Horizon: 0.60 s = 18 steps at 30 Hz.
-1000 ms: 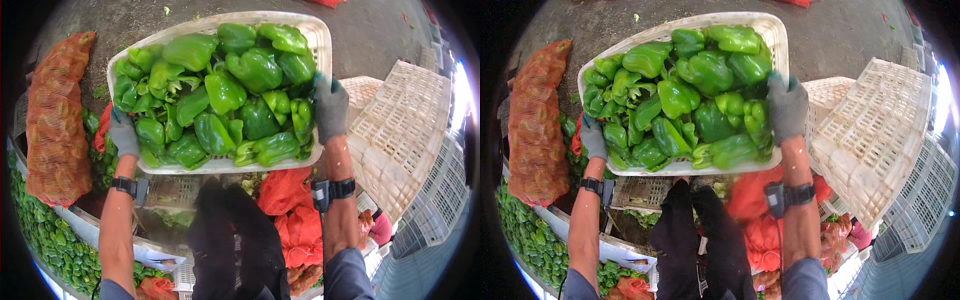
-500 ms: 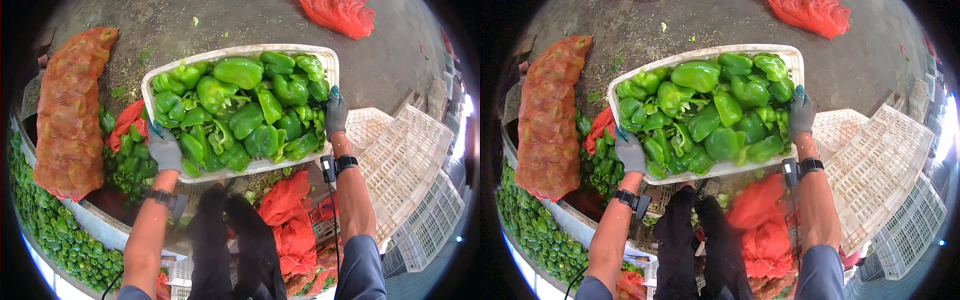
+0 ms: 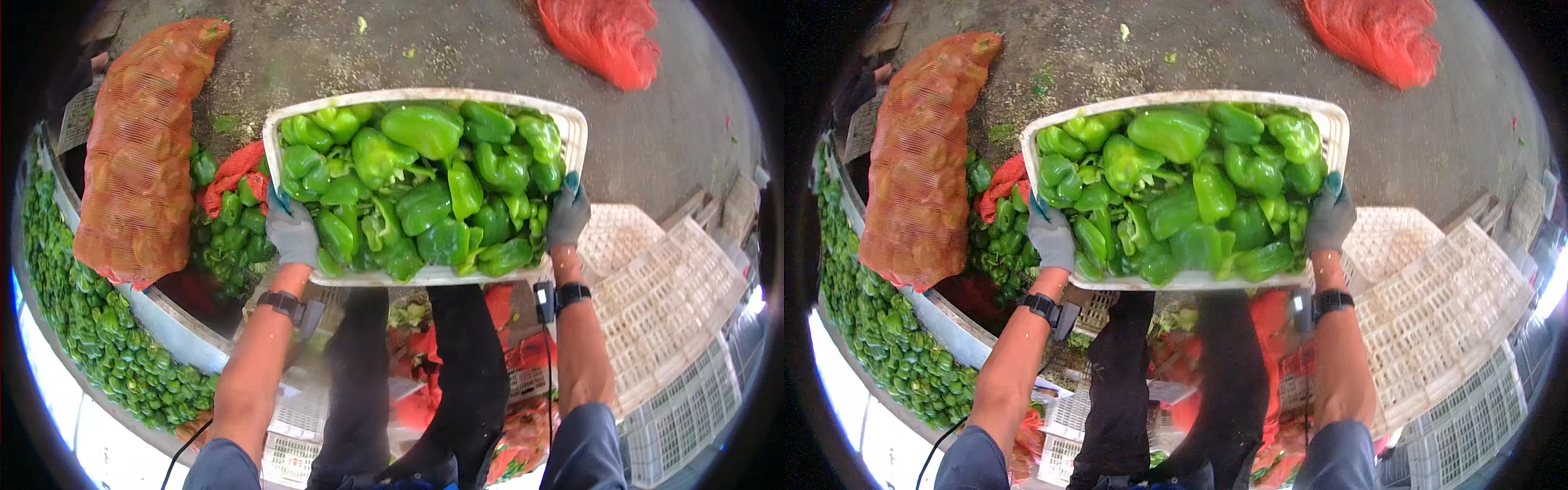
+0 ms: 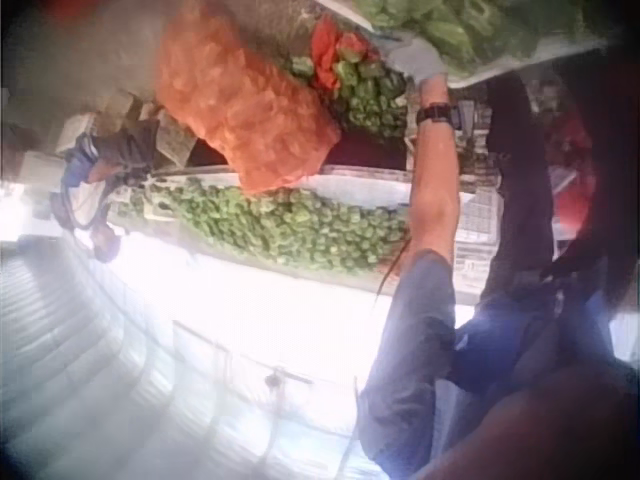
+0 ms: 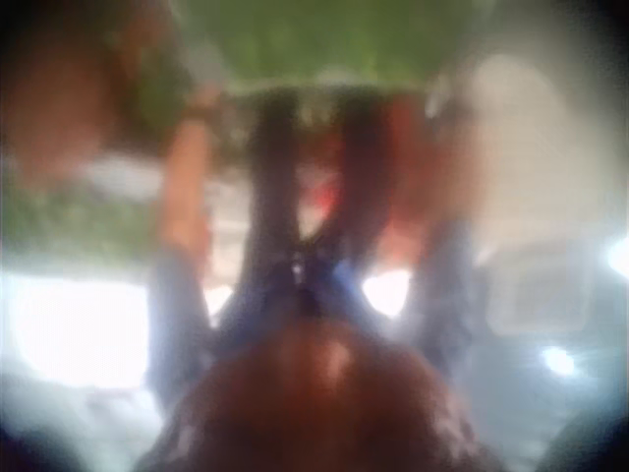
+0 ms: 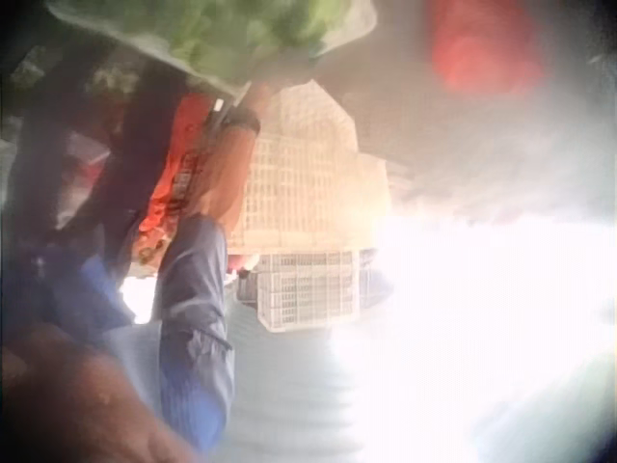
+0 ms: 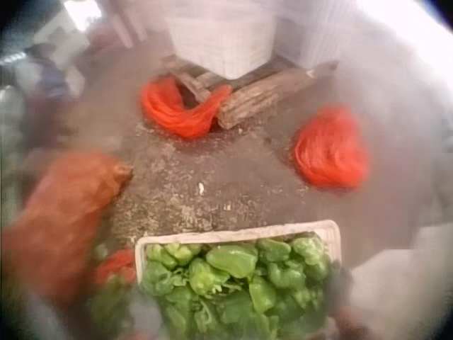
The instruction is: The person trims the stems from green peppers using a knife, places the trimmed peppers into a crate, and then transfers the contents of the crate and a large mesh bag onto a sorting table.
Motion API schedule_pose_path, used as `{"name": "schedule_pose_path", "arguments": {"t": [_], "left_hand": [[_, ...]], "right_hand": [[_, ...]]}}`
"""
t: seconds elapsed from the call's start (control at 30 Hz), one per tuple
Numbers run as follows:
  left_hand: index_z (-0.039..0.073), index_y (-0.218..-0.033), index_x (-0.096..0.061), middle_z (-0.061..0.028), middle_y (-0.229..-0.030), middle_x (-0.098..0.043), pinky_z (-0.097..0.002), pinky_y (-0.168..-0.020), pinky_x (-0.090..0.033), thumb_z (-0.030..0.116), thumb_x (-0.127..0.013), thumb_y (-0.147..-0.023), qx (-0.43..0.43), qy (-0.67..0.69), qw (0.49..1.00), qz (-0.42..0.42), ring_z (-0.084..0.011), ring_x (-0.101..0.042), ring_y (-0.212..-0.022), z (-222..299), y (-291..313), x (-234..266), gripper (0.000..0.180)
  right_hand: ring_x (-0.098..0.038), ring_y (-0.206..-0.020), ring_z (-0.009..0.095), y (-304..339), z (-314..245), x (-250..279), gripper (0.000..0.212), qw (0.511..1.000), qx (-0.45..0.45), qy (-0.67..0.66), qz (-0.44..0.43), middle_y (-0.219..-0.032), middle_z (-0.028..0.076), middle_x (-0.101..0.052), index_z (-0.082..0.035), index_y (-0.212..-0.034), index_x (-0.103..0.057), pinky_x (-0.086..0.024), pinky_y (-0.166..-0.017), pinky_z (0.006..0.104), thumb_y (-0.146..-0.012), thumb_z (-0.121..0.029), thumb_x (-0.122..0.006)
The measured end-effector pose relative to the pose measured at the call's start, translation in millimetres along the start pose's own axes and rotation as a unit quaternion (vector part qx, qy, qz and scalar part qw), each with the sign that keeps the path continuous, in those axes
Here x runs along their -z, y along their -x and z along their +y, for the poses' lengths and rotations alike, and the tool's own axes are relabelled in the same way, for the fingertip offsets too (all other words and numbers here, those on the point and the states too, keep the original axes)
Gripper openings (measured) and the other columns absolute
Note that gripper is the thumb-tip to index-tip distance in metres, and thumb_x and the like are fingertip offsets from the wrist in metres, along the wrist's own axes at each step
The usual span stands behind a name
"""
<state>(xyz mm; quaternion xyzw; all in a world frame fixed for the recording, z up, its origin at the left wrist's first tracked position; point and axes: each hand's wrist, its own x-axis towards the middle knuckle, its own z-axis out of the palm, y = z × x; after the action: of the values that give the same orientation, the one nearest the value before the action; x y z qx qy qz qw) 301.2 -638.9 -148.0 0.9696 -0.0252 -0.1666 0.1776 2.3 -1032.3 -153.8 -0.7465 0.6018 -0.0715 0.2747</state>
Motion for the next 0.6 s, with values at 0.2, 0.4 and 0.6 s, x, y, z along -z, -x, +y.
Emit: {"name": "schedule_pose_path", "arguments": {"t": [0.2, 0.4, 0.6], "left_hand": [[-0.003, -0.145, -0.057, -0.0328, -0.112, -0.073, -0.0556, -0.091, -0.055, 0.014, -0.057, -0.098, -0.029, 0.002, 0.999, 0.034, -0.0503, -0.070, -0.101, 9, 0, 2, 0.050], [-0.006, -0.145, -0.057, -0.0332, -0.112, -0.073, -0.0540, -0.087, -0.056, 0.010, -0.055, -0.097, -0.030, 0.064, 0.997, 0.044, -0.0507, -0.070, -0.099, -2, 2, 1, 0.050], [-0.006, -0.151, -0.051, -0.0364, -0.121, -0.069, -0.0561, -0.096, -0.052, 0.009, -0.053, -0.097, -0.063, 0.054, 0.996, 0.037, -0.0542, -0.067, -0.108, -26, 0, -1, 0.056]], "right_hand": [[-0.070, -0.083, 0.048, 6, -8, 5, 0.063, 0.998, -0.046, 0.008, -0.036, -0.086, 0.029, -0.073, 0.006, -0.107, -0.074, -0.051, -0.075, 0.0560, -0.109, -0.053, -0.051], [-0.067, -0.081, 0.053, 6, -10, 1, 0.053, 1.000, -0.021, -0.003, -0.020, -0.086, 0.030, -0.071, 0.004, -0.108, -0.074, -0.050, -0.075, 0.0576, -0.108, -0.044, -0.052], [-0.065, -0.076, 0.051, 7, -27, 8, 0.056, 1.000, -0.010, -0.011, -0.011, -0.078, 0.029, -0.066, 0.003, -0.097, -0.068, -0.047, -0.069, 0.0576, -0.111, -0.048, -0.051]]}}
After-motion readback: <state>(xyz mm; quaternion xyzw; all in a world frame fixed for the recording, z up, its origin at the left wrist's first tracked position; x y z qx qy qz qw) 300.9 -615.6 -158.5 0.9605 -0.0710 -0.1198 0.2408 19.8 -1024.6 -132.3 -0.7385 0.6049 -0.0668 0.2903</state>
